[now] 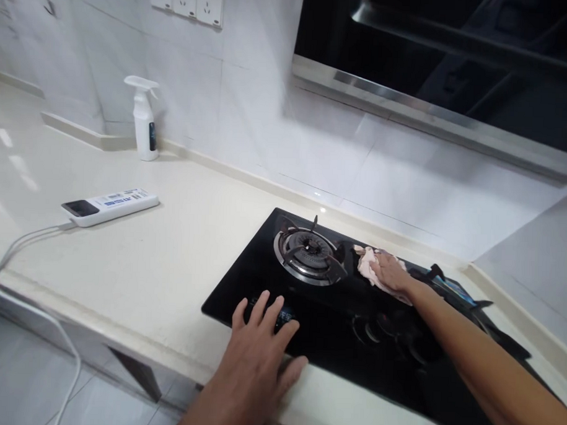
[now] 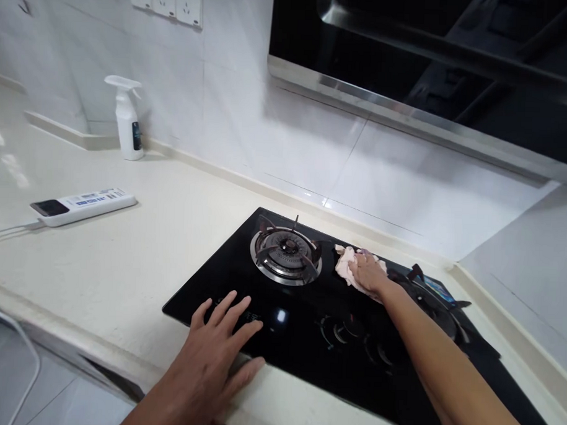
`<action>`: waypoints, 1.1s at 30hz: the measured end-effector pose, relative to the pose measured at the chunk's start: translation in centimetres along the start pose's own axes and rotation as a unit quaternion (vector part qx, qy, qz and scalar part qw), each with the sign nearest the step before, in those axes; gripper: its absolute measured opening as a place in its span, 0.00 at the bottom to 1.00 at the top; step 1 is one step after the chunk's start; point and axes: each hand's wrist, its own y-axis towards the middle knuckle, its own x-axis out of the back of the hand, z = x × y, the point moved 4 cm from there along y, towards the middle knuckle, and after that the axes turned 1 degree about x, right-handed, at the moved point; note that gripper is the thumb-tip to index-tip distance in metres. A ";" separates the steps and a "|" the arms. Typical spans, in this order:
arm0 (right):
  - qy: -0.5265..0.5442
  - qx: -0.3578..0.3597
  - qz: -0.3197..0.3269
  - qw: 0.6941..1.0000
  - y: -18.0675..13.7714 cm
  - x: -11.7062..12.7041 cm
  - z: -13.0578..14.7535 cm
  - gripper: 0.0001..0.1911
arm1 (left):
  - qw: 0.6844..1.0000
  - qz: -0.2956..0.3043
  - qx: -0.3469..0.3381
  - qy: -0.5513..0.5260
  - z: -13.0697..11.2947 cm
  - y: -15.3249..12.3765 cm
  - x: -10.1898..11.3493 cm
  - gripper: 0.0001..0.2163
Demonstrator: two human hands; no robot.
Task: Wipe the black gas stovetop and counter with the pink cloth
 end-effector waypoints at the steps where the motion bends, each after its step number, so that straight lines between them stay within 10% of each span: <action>1: 0.007 0.012 0.016 1.000 -0.7 0.1 0.2 0.23 | 1.000 -0.001 0.000 0.000 -0.1 0.2 0.2 0.15; 16: 0.206 0.119 0.187 0.953 -11.2 4.9 1.2 0.37 | 0.999 -0.012 -0.016 0.049 -0.6 0.4 1.1 0.13; 33: 0.226 -0.048 -0.024 0.973 -9.4 2.7 -0.7 0.19 | 0.999 0.032 0.010 0.029 0.7 1.4 0.5 0.16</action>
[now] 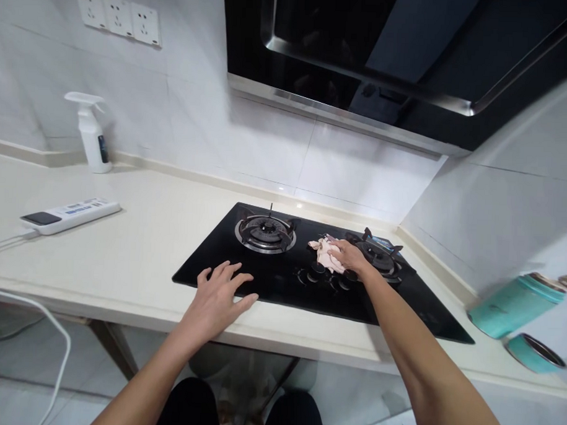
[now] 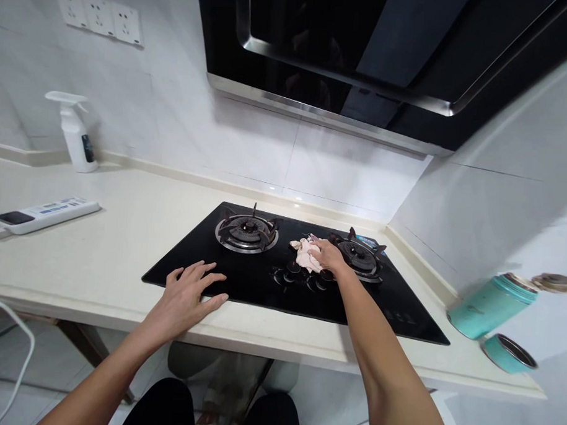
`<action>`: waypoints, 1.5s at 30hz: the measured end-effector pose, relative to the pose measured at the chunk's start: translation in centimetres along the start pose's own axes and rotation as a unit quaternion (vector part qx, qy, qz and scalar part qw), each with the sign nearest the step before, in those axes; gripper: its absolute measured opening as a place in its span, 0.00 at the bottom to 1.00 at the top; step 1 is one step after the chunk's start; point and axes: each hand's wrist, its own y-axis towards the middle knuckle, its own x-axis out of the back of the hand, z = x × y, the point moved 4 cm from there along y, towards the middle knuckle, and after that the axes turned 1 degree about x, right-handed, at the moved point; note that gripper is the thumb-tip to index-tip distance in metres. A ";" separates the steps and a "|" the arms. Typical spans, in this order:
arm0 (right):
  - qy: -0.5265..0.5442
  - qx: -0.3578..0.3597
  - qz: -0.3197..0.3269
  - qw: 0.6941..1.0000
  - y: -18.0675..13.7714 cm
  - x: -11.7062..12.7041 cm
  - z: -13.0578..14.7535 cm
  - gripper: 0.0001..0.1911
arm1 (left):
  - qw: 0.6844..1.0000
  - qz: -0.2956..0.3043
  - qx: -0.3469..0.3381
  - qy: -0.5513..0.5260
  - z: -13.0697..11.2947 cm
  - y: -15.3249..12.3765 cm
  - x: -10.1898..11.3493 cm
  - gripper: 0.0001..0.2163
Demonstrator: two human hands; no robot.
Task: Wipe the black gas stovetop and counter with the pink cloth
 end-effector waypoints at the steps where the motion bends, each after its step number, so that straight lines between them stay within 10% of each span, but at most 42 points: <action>1: 0.003 0.001 -0.004 1.000 -0.8 0.3 0.0 0.19 | 1.000 0.004 0.004 0.000 0.0 0.0 0.0 0.17; 25: -0.208 -0.089 -0.112 0.968 -21.2 3.4 3.8 0.17 | 1.000 -0.009 0.004 -0.007 -1.1 0.0 0.8 0.17; 39: -0.044 0.219 -0.069 0.972 -14.6 -4.7 24.7 0.10 | 0.997 -0.006 0.024 -0.074 -0.1 0.3 0.6 0.21; 45: 0.000 0.270 -0.041 0.962 -14.9 -4.3 25.5 0.07 | 0.996 -0.002 0.034 -0.078 0.5 0.5 0.6 0.22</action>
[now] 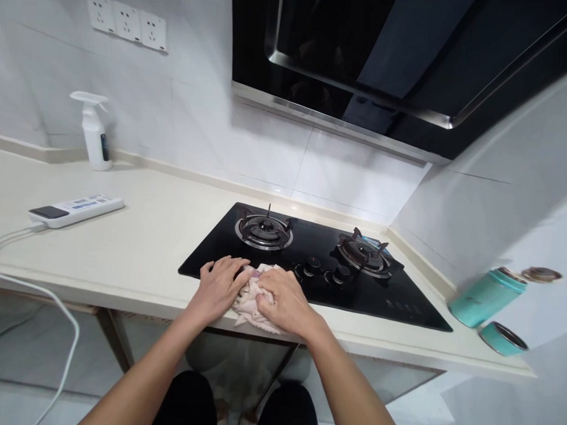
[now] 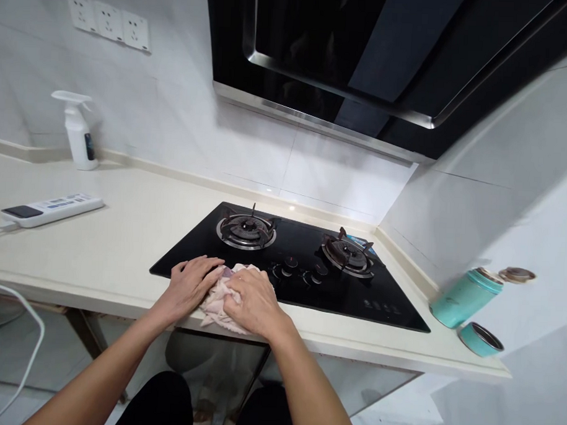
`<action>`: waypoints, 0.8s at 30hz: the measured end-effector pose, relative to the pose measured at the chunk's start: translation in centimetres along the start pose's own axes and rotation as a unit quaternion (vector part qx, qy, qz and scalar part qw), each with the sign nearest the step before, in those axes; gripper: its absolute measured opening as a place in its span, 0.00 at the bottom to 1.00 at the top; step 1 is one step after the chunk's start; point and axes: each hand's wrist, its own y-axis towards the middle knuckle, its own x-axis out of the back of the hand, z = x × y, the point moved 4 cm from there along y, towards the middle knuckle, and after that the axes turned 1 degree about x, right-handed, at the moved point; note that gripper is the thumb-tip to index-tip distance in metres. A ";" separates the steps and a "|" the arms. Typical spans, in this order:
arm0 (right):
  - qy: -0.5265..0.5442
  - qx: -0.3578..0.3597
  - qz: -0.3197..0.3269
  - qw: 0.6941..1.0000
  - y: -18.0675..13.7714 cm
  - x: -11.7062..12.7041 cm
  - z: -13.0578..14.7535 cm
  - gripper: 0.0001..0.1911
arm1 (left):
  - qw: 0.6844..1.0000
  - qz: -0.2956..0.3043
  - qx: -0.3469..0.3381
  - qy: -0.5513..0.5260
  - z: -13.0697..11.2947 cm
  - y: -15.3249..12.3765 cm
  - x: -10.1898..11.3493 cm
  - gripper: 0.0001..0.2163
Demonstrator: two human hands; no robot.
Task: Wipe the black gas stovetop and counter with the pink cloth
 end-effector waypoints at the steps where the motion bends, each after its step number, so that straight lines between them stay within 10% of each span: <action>1: 0.002 -0.006 -0.003 1.000 -0.8 0.5 -0.6 0.07 | 1.000 -0.002 -0.004 0.012 -0.1 0.0 0.0 0.22; 10: -0.055 -0.190 -0.042 0.979 -12.3 6.7 -13.3 0.15 | 0.998 -0.008 -0.024 0.060 -0.5 -0.3 -0.5 0.21; 17: -0.163 -0.400 -0.055 0.900 -19.7 11.2 -24.8 0.25 | 0.998 0.009 -0.023 0.060 -0.2 -0.2 -0.6 0.22; 24: -0.264 -0.477 -0.051 0.837 -26.1 15.3 -28.6 0.21 | 0.998 -0.002 -0.027 0.064 -0.1 -0.3 -0.7 0.20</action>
